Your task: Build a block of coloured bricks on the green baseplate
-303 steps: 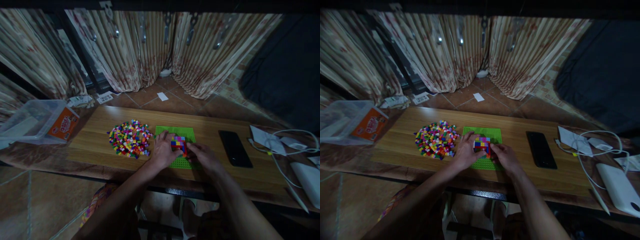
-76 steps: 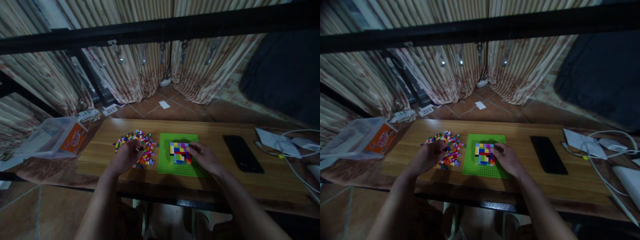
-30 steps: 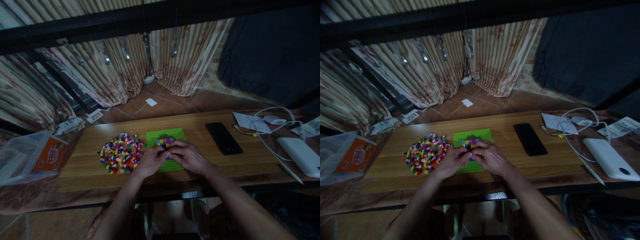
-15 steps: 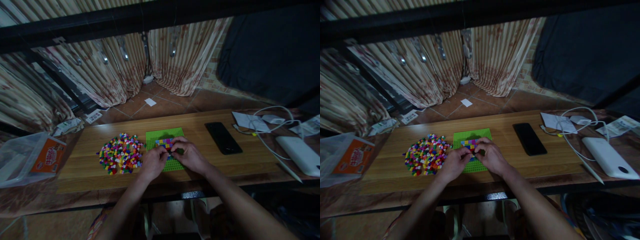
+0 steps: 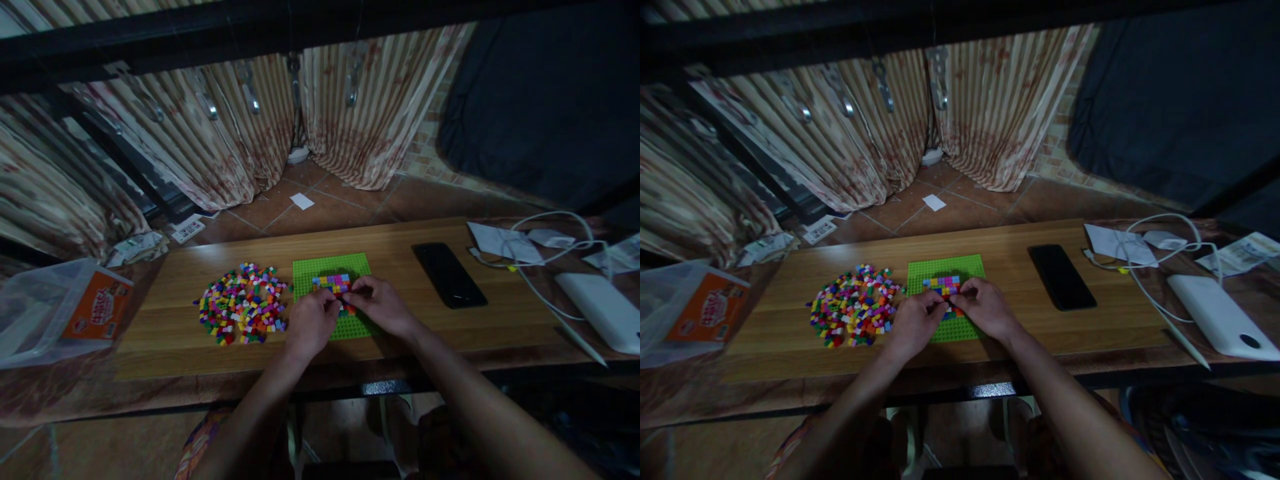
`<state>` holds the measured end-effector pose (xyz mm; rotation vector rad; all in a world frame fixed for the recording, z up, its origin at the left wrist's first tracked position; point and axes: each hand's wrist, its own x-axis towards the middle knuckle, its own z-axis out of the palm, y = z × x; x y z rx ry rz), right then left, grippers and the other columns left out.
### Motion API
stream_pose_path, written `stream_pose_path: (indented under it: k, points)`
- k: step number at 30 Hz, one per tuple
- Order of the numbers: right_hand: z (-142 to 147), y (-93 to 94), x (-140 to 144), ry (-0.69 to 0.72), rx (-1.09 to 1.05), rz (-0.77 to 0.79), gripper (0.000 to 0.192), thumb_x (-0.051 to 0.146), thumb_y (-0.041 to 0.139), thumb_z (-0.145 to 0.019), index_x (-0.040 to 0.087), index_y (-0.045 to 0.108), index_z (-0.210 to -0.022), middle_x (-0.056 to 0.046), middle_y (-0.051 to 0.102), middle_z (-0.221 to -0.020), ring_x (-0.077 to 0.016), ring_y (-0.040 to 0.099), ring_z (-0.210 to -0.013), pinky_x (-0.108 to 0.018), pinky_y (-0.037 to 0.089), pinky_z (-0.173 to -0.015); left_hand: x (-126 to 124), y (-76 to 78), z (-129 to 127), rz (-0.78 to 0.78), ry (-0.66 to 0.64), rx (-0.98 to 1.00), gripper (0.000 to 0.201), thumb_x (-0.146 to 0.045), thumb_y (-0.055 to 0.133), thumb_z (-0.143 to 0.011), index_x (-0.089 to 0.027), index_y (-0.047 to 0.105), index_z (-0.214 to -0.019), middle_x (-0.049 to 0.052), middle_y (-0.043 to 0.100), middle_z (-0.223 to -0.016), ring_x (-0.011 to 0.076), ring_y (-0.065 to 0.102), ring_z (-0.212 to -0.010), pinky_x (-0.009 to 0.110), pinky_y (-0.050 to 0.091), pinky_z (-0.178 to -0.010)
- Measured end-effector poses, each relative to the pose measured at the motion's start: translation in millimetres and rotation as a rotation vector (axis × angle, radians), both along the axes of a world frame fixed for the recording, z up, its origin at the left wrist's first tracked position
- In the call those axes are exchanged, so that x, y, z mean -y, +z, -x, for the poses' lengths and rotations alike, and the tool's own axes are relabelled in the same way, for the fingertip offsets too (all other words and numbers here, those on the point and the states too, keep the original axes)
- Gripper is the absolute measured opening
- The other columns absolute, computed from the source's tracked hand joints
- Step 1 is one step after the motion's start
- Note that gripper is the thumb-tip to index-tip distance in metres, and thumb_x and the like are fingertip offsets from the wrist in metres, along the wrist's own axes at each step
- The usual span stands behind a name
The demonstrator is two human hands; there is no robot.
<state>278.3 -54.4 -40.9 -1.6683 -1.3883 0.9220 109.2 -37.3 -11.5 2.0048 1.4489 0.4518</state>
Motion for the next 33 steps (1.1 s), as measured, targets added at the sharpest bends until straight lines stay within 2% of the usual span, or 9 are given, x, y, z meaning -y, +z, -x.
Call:
stream_pose_path:
  k: [6,16,24,33]
  points:
    - [1.8,0.0,-1.8,-0.002,0.022,0.062,0.025,0.043,0.069,-0.069,0.020,0.061,-0.073,0.000,0.066,-0.067,-0.0156,0.060,-0.061,-0.028,0.044,-0.056,-0.9,-0.3,-1.1,0.011,0.011,0.008,0.022,-0.032,0.054,-0.086,-0.019,0.070,-0.078,0.001,0.066,-0.067,0.0129,0.057,-0.061,0.023,0.037,-0.058]
    - [5.3,9.3,-1.5,0.016,0.135,0.038,0.021,0.042,0.065,-0.071,0.021,0.061,-0.071,0.001,0.064,-0.065,-0.0149,0.057,-0.059,-0.028,0.041,-0.057,2.7,-0.5,-3.5,0.011,0.065,-0.043,0.019,-0.030,0.057,-0.084,-0.021,0.073,-0.083,0.002,0.072,-0.078,0.0155,0.063,-0.068,0.025,0.043,-0.063]
    - [-1.9,9.4,-1.3,0.078,0.245,0.160,0.044,0.063,0.059,-0.074,0.019,0.065,-0.078,-0.004,0.068,-0.074,-0.0194,0.061,-0.066,-0.032,0.043,-0.059,3.9,2.1,0.0,-0.039,-0.021,-0.052,0.022,-0.026,0.051,-0.086,-0.020,0.071,-0.085,0.004,0.072,-0.078,0.0166,0.064,-0.071,0.027,0.047,-0.068]
    - [-0.6,1.4,-3.7,0.060,0.279,0.124,0.041,0.058,0.064,-0.072,0.019,0.064,-0.085,-0.006,0.071,-0.082,-0.0231,0.066,-0.073,-0.034,0.047,-0.064,5.1,5.8,5.4,-0.035,-0.045,-0.044,0.024,-0.025,0.047,-0.087,-0.020,0.071,-0.088,0.005,0.072,-0.081,0.0191,0.065,-0.076,0.030,0.050,-0.072]
